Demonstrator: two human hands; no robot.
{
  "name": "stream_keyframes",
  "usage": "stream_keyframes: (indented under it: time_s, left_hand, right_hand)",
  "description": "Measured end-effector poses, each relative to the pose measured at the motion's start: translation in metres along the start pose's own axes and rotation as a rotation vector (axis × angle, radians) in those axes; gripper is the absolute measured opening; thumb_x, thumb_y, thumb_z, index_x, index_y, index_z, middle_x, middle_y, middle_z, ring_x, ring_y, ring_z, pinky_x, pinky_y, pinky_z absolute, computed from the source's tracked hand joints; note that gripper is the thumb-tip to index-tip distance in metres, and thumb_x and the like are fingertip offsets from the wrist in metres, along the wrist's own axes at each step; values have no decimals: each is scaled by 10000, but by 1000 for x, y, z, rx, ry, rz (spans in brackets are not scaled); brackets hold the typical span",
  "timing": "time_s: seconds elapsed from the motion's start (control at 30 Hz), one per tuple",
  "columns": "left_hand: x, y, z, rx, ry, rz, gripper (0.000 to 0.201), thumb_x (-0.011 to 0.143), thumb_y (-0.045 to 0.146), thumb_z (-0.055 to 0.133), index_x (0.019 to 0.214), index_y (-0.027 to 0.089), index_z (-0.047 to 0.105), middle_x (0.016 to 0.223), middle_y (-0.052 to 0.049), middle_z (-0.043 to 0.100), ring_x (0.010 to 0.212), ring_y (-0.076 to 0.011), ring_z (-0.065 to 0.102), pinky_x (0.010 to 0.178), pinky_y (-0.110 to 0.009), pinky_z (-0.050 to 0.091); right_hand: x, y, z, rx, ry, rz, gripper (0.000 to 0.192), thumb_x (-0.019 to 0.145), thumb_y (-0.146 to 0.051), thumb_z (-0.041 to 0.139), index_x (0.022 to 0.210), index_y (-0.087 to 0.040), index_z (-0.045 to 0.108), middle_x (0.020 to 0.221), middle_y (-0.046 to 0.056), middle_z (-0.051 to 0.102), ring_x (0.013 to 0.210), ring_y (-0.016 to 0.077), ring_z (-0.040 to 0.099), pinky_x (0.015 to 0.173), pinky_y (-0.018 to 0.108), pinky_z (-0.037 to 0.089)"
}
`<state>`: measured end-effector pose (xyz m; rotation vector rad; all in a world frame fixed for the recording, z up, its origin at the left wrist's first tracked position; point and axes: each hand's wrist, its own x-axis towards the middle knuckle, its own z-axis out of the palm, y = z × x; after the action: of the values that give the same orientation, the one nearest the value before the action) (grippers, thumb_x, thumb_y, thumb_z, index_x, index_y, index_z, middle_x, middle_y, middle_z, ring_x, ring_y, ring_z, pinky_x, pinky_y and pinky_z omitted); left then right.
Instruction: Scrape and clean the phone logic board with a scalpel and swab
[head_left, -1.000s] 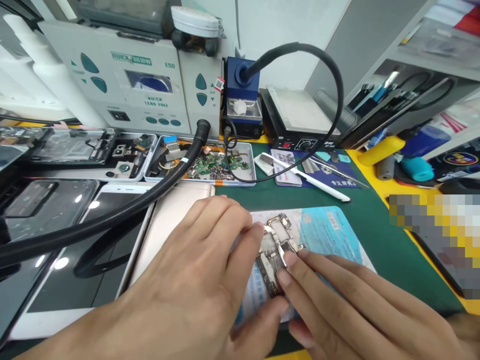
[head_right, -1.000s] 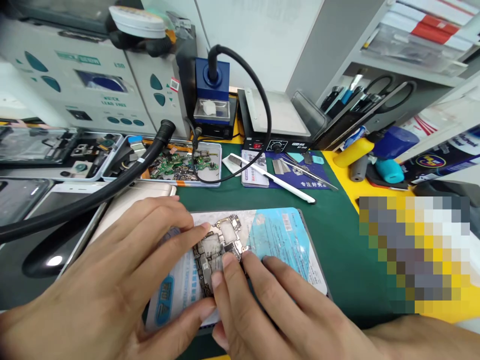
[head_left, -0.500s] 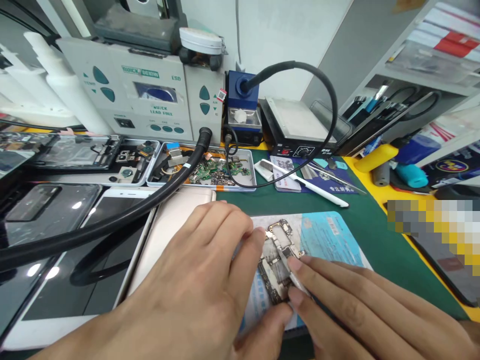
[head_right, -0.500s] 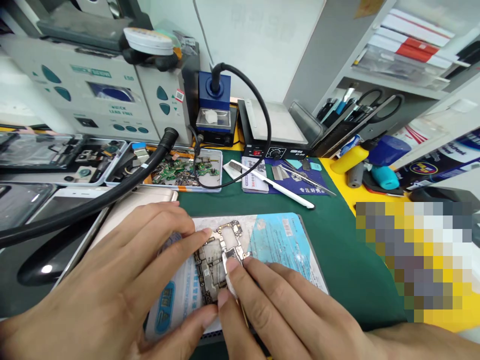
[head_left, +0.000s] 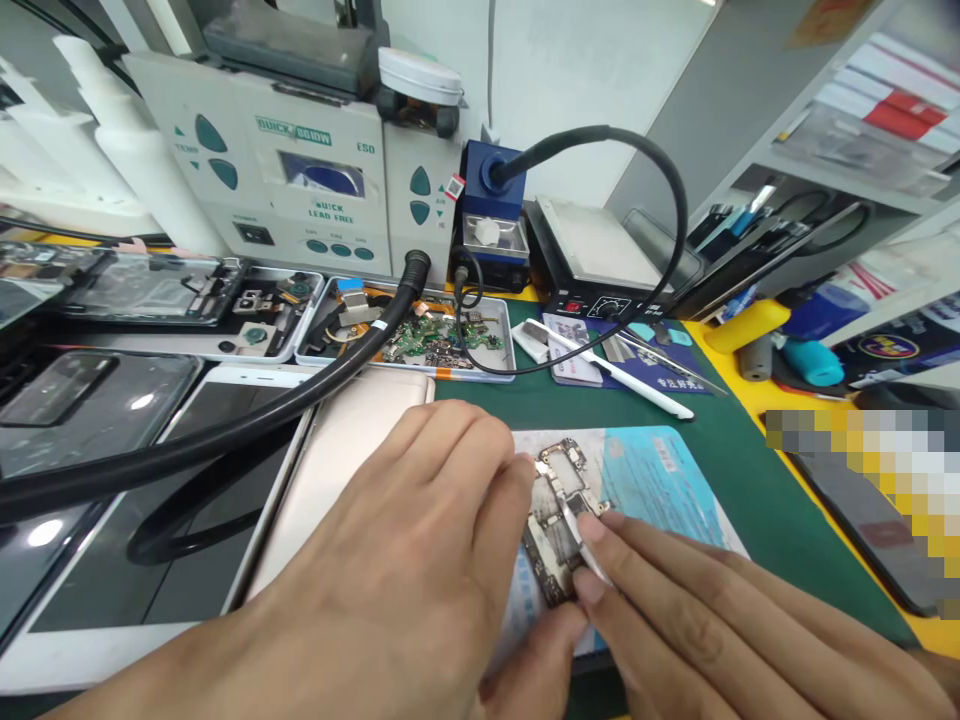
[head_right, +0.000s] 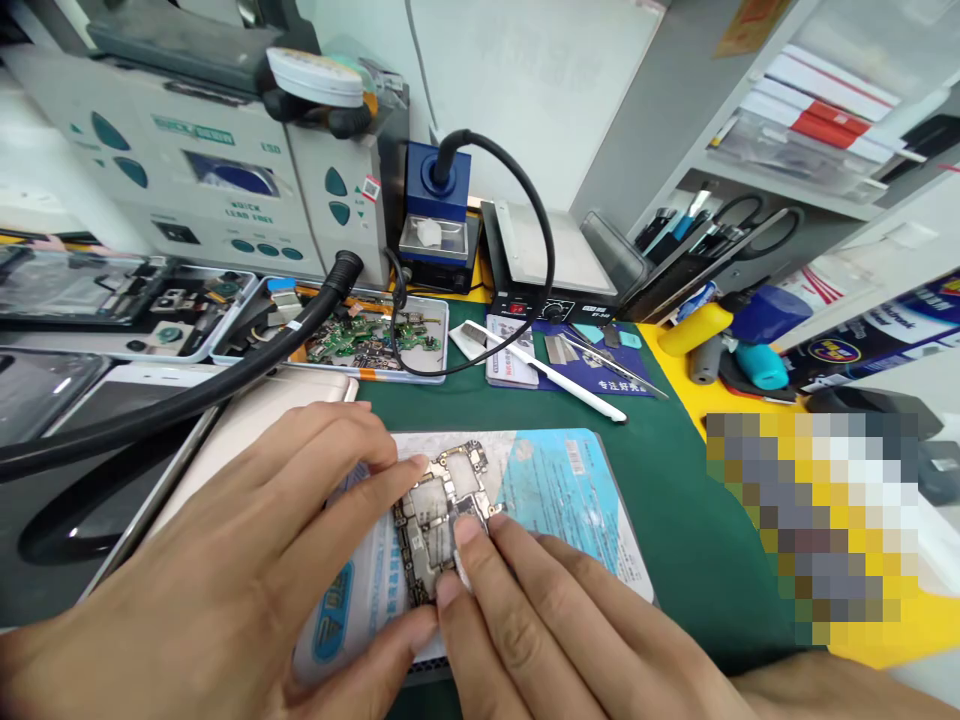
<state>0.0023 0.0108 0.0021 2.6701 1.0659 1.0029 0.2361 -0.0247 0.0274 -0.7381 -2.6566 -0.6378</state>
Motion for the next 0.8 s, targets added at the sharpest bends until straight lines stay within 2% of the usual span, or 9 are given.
stream_keyframes:
  time_s: [0.1, 0.2, 0.27, 0.37, 0.43, 0.53, 0.7, 0.8]
  left_hand:
    - [-1, -1, 3, -14, -21, -4, 282, 930, 327, 592, 982, 92, 738, 983, -154, 650, 994, -347, 604, 837, -540, 604]
    - [-1, 0, 5, -5, -22, -11, 274, 925, 314, 582, 975, 95, 738, 984, -156, 651, 985, -348, 605, 813, -537, 606]
    - [0, 0, 5, 7, -19, -18, 256, 918, 294, 580, 975, 98, 736, 981, -152, 651, 973, -346, 608, 797, -536, 607]
    - [0, -2, 6, -6, -6, 1, 267, 918, 321, 573, 965, 110, 731, 969, -147, 645, 961, -344, 609, 787, -537, 606]
    - [0, -3, 6, -7, 7, 6, 278, 924, 341, 566, 958, 118, 728, 965, -144, 642, 960, -340, 609, 796, -533, 606]
    - [1, -1, 6, -1, 14, 14, 278, 935, 343, 558, 961, 123, 727, 994, -148, 646, 994, -339, 612, 834, -525, 607]
    - [0, 4, 2, 31, -29, -50, 277, 956, 320, 552, 985, 111, 732, 1008, -152, 638, 1045, -354, 602, 903, -545, 596]
    - [-1, 3, 3, 25, -5, 3, 279, 943, 307, 557, 995, 96, 732, 982, -154, 633, 992, -350, 598, 840, -539, 595]
  right_hand:
    - [9, -3, 2, -29, 2, 18, 351, 1019, -438, 654, 1183, -149, 766, 1107, 140, 833, 1006, 307, 809, 862, 421, 696]
    - [11, -4, 2, -44, -8, 16, 369, 1020, -456, 644, 1182, -149, 768, 1102, 141, 834, 1006, 309, 809, 859, 421, 694]
    - [7, -4, 0, -48, -16, 9, 323, 1023, -407, 642, 1168, -150, 772, 1097, 133, 837, 1010, 305, 809, 859, 412, 691]
    - [-3, -1, -2, -49, -33, -28, 224, 1034, -212, 579, 1124, -145, 773, 1123, 109, 837, 1053, 278, 802, 873, 373, 679]
    - [-8, 0, -3, -57, -40, -66, 284, 1037, -93, 488, 1107, -133, 760, 1167, 99, 827, 1095, 257, 792, 885, 349, 666]
    - [-10, 1, -2, -71, -59, -85, 352, 1051, -46, 404, 1125, -118, 741, 1210, 102, 813, 1122, 247, 784, 894, 348, 658]
    - [-5, 0, -2, -60, -48, -69, 290, 1023, -89, 494, 1096, -131, 771, 1150, 107, 829, 1067, 250, 802, 866, 332, 678]
    - [-6, 1, -2, -32, -19, -47, 239, 1007, -109, 555, 1096, -129, 776, 1156, 113, 827, 1063, 259, 804, 853, 338, 688]
